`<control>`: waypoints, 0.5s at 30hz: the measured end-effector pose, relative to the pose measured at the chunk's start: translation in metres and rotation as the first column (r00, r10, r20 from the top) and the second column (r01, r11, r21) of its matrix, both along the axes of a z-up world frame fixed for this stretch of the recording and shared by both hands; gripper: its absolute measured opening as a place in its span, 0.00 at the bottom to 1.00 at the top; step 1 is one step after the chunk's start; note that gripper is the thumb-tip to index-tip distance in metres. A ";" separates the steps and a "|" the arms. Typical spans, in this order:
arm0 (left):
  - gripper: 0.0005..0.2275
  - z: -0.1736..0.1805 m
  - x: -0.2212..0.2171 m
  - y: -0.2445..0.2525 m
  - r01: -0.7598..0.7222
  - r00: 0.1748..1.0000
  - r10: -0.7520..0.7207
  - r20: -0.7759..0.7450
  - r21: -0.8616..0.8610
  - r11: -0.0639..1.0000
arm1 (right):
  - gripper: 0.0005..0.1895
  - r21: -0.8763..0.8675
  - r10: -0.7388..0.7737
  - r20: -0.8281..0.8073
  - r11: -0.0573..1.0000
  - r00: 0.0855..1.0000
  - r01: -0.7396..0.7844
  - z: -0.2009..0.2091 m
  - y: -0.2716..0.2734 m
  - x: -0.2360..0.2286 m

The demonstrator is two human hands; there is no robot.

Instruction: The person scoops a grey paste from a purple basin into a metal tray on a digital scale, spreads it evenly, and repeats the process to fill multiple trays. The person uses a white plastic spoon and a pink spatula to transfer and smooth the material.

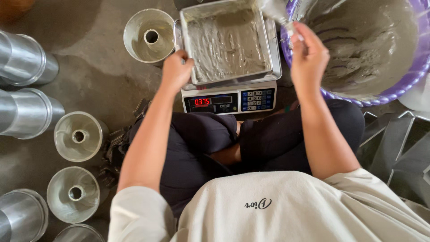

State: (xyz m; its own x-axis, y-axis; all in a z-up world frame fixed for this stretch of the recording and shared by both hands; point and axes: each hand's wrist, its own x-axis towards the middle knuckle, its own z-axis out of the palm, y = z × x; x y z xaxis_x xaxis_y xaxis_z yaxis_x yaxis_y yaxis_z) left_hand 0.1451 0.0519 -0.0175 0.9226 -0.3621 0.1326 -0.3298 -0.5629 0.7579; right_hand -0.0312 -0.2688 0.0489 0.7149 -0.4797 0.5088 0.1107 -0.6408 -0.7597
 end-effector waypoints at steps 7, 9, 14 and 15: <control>0.03 0.112 -0.004 0.046 -0.129 0.955 0.086 -0.284 -0.138 0.982 | 0.15 0.130 -0.120 0.079 0.986 0.990 0.109 0.001 -0.034 -0.020; 0.03 0.136 0.002 0.049 -0.193 0.909 0.084 -0.407 -0.236 0.952 | 0.15 0.160 -0.115 0.103 0.982 0.988 0.097 -0.004 -0.037 -0.021; 0.01 0.164 0.018 0.062 -0.125 0.950 -0.045 -0.310 -0.507 0.853 | 0.13 0.004 -0.102 0.102 0.995 0.990 0.102 -0.016 -0.032 -0.018; 0.02 0.167 0.023 0.063 -0.114 0.950 -0.070 -0.304 -0.548 0.829 | 0.13 0.057 -0.106 0.078 0.993 0.991 0.101 -0.016 -0.030 -0.017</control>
